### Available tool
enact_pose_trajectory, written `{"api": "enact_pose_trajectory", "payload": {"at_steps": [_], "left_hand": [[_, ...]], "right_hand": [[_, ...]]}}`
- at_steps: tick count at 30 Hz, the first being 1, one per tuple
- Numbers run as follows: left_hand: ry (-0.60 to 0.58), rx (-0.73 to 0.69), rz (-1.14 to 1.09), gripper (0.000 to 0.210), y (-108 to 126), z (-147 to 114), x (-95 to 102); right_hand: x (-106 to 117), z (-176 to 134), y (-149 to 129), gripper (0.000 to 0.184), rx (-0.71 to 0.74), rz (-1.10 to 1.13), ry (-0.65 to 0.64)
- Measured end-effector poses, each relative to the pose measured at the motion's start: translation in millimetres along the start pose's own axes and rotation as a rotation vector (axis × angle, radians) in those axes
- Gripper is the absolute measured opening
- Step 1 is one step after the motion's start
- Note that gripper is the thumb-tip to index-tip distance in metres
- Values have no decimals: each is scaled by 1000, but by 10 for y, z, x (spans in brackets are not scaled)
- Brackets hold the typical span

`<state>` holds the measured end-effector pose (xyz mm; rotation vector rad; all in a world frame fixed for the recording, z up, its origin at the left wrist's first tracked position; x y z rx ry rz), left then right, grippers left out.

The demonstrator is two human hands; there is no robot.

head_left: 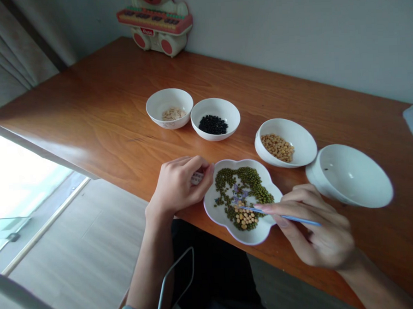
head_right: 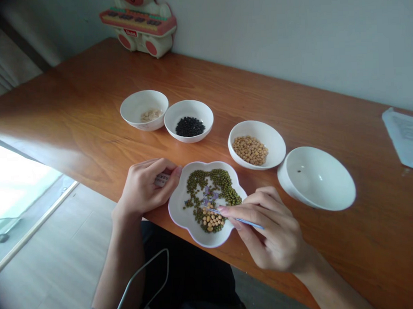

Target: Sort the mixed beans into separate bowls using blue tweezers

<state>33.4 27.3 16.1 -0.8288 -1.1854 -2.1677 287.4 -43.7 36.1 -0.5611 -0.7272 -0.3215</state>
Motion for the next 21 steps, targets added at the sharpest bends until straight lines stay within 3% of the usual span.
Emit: {"api": "enact_pose_trajectory", "payload": {"at_steps": [8,21], "left_hand": [[-2,7,9,21,2,-12,1],[-2,5,4,21,0,-19,-3]], "right_hand": [[44,-19,9,41,-11,-12,56],[-44,-40,10,34,77,-47,-53]]}}
Point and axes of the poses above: each hand's wrist, its own z-axis towards the middle knuckle, its own x-axis out of the back of the hand, y = z × x, the point moved 3 cm from there along z, towards the middle knuckle, and after that the axes turned 6 degrees about x, right-handed, at the moved point
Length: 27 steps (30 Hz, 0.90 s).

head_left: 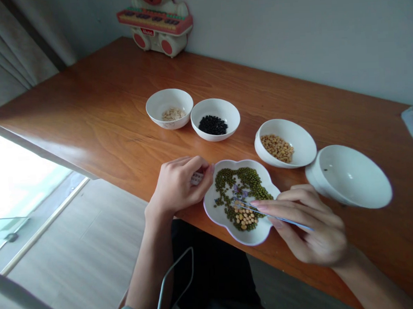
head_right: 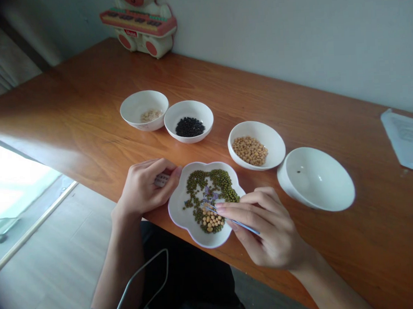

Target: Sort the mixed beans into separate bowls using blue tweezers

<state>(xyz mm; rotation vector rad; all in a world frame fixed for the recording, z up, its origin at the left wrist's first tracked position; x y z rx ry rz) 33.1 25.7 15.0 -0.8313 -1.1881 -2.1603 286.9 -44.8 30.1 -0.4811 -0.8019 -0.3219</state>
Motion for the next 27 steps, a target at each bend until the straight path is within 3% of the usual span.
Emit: {"api": "enact_pose_trajectory", "payload": {"at_steps": [18,22,27], "left_hand": [[4,-2,-6,21,0,21,0],[-8,3,-12,21,-9,18,3],[-10,-1,-4,20,2,10,0]], "right_hand": [[-10,39,-27,32,-41,-25,56],[89,-17,-23,41,-66,-89,146],[319,-170,113,64,-23,-469,359]]}}
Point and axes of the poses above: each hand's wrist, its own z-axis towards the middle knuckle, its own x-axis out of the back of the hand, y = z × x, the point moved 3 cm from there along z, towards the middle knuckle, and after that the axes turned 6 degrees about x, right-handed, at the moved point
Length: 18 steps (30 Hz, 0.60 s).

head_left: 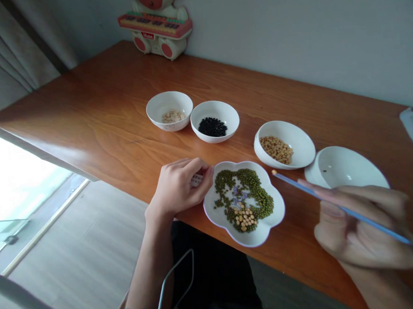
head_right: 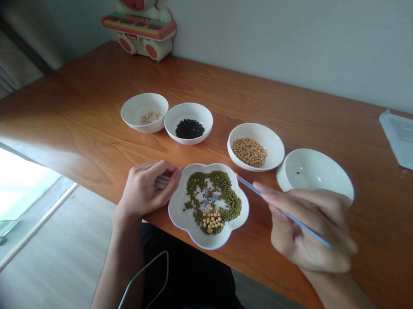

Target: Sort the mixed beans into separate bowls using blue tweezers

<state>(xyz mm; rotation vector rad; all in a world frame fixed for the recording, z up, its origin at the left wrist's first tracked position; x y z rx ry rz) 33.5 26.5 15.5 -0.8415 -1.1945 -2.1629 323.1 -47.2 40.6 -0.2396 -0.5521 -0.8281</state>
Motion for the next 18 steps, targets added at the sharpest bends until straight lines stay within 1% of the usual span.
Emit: {"api": "enact_pose_trajectory", "payload": {"at_steps": [1,3,5,7,9,12,15,18], "left_hand": [[4,3,0,20,2,-1,-1],[5,6,-3,21,5,-1,-4],[4,9,-1,20,2,1,-5],[0,11,2,20,-3,3,-5],[1,9,4,19,-7,3,-4],[3,6,2,19,-9,0,-3],[2,8,-1,20,-7,-3,-2],[1,6,-4,20,-4,1,0]], "right_hand": [[23,-13,50,61,4,-86,47],[32,-28,141,58,-63,-251,49],[13,-29,184,63,-131,-338,-25],[0,-26,173,68,-171,-336,-90],[5,-18,121,65,-196,-237,-86],[-23,12,9,57,-220,70,-96],[-126,72,-131,49,-181,329,-194],[-233,124,-234,40,-134,448,-274]]}}
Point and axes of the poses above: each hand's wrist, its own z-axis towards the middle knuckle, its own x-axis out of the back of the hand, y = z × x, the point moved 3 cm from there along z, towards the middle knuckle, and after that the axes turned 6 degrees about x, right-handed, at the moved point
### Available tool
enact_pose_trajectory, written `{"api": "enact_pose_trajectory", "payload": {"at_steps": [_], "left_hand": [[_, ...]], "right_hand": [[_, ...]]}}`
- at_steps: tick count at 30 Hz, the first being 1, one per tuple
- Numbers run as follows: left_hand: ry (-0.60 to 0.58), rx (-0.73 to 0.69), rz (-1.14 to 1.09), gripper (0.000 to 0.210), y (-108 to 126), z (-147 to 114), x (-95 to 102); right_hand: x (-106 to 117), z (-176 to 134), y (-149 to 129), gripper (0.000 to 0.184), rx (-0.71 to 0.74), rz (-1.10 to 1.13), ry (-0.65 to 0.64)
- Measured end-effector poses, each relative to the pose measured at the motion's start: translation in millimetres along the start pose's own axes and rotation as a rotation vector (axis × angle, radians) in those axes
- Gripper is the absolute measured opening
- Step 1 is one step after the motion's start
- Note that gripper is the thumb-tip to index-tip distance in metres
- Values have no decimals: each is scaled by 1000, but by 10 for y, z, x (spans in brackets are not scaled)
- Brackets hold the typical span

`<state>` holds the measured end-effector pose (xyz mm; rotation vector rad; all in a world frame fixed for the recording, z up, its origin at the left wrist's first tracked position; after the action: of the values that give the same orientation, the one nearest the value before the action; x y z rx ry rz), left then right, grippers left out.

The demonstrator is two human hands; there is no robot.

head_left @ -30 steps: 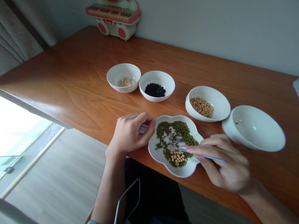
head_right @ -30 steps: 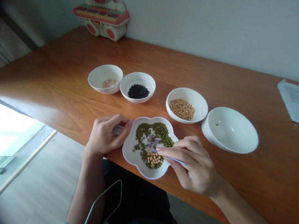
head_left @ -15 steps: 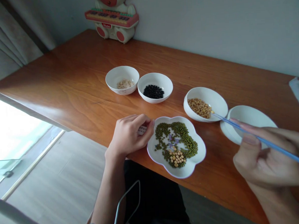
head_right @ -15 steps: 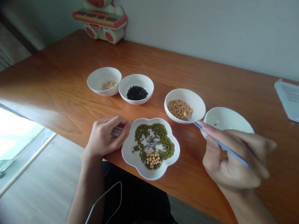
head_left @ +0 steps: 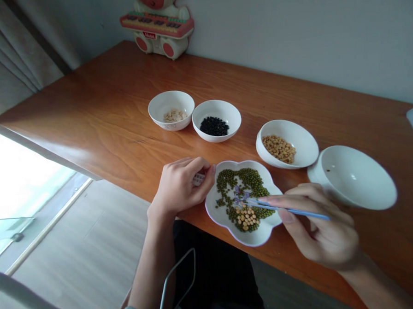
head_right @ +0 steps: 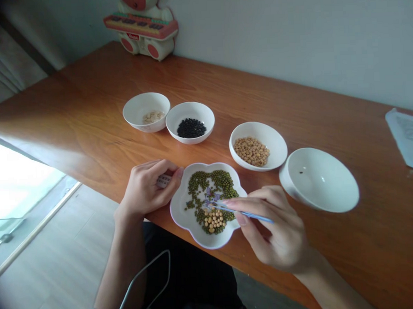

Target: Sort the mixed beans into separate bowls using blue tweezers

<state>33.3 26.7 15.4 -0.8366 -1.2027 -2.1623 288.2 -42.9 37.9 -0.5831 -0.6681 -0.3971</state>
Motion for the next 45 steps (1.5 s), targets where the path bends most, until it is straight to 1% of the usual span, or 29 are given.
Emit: {"api": "enact_pose_trajectory", "payload": {"at_steps": [3,11,17,23,27,33,40,45], "left_hand": [[-6,-7,-7,19,3,4,0],[-16,14,-15,18,-19,-7,-15],[-16,20,-19,18,-20,-16,-12],[-12,19,-8,19,-21,-13,-11],[-7,13,-17,19,-27,-14,-15],[-12,12,-12,19,-24,-17,-19],[-8,4,-11,17,-16,-15,-10],[-17,4,-13,17,-13,-11,-7]], "right_hand": [[-71,17,-14,40,28,52,-57],[-86,-38,2,41,12,54,-84],[-91,-26,2,41,29,45,-85],[-77,-19,-1,48,29,25,-59],[-42,-14,-7,44,12,27,-27],[-29,-26,6,35,55,15,-53],[-54,-26,22,42,56,28,-56],[-62,-23,28,39,69,14,-70]]}}
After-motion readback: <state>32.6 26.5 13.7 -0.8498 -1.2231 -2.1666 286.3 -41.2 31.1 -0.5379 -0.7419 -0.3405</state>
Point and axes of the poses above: each hand's wrist, its own z-axis towards the middle knuckle, its own x-axis out of the back of the hand, y = z × x, the point moved 3 cm from there along z, towards the middle knuckle, and after that the axes turned 6 degrees about x, right-handed, at the moved point
